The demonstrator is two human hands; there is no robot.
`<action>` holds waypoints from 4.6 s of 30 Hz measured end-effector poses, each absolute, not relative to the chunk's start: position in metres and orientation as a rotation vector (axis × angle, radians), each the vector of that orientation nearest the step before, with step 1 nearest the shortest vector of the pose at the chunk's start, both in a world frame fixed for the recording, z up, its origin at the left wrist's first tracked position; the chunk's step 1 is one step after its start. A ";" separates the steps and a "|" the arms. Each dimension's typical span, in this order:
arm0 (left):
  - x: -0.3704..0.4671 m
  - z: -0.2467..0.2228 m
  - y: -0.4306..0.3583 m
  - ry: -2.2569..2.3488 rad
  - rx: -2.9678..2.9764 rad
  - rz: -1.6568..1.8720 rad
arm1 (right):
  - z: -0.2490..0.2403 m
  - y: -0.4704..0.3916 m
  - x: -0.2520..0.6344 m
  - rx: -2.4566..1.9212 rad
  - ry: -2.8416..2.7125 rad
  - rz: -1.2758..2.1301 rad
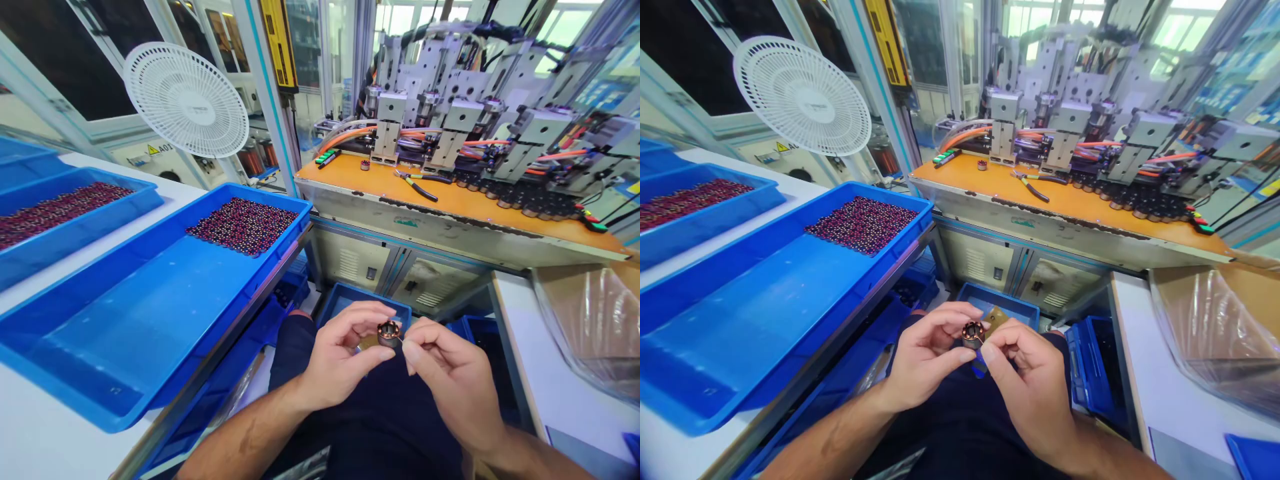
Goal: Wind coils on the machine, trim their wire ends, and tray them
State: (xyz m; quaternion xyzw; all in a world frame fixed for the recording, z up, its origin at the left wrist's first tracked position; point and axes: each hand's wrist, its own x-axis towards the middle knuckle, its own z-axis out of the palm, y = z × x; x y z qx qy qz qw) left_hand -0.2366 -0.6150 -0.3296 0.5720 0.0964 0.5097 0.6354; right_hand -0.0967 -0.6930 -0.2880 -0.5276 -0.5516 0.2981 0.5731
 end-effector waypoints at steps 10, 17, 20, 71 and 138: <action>-0.237 -0.319 -0.609 0.263 1.445 1.168 | -0.304 -0.687 -0.091 -0.999 -0.878 1.425; -0.239 -0.325 -0.607 0.237 1.504 1.185 | -0.318 -0.686 -0.096 -0.914 -1.060 1.265; -0.244 -0.330 -0.607 0.386 1.552 1.219 | -0.324 -0.686 -0.092 -1.051 -1.279 0.687; -0.256 -0.307 -0.609 0.329 1.984 1.096 | -0.281 -0.675 -0.048 -1.183 -2.072 0.449; -0.311 -0.309 -0.582 0.627 1.615 1.454 | -0.230 -0.418 0.063 -1.950 -2.119 -0.355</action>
